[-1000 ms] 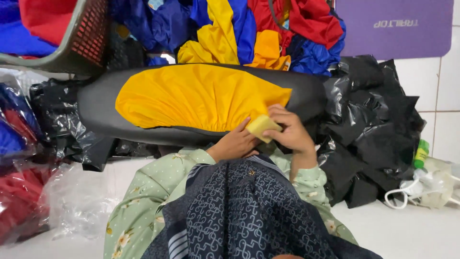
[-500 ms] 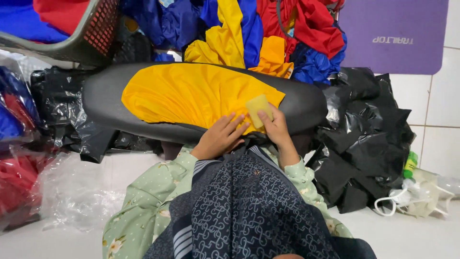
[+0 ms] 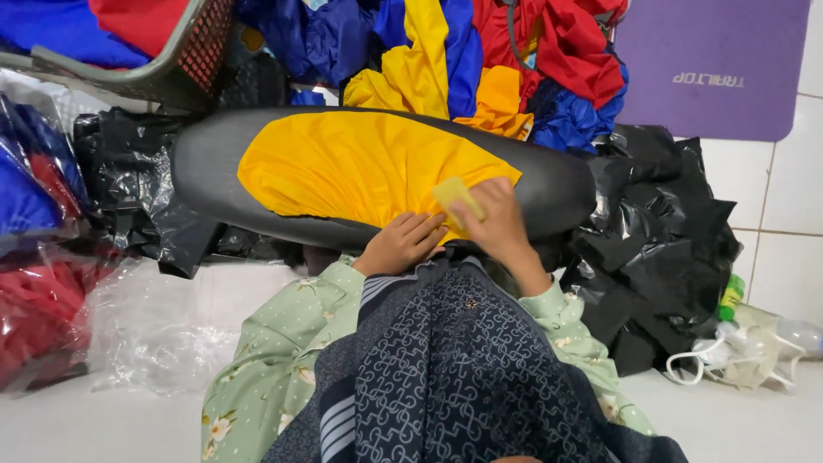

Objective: Cutting, smoothing, folding, and packing yellow fabric items into plastic shipping bags.

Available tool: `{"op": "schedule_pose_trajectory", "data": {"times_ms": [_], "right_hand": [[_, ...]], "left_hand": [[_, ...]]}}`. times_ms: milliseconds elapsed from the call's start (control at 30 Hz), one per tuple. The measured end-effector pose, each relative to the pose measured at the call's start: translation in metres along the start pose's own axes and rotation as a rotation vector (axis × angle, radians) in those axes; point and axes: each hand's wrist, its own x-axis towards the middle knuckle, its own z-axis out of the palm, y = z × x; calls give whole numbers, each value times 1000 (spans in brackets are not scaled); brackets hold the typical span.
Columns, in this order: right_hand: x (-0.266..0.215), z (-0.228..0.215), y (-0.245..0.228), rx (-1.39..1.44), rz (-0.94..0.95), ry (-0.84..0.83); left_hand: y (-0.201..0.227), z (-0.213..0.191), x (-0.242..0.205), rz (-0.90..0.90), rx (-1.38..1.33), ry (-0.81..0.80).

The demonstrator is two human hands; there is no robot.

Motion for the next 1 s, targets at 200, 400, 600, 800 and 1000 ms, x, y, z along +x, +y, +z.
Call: {"op": "schedule_pose_trajectory", "data": {"times_ms": [200,400,600,800,1000], "right_hand": [[-17,5,88,-612,151,211],[-21,12,21,-31,35,126],[-34,42,23,102,27,-17],[-38,41,20,117,81,-9],[-35,43,22,120,89,8]], "left_hand": [[2,6,-1,10,12,15],[6,7,-2,-1,31,12],[-3,-29,-32,-293,136,332],[-47,-113,-58,-1428,453,196],[-58,-122,-46,-1288,196,364]]}}
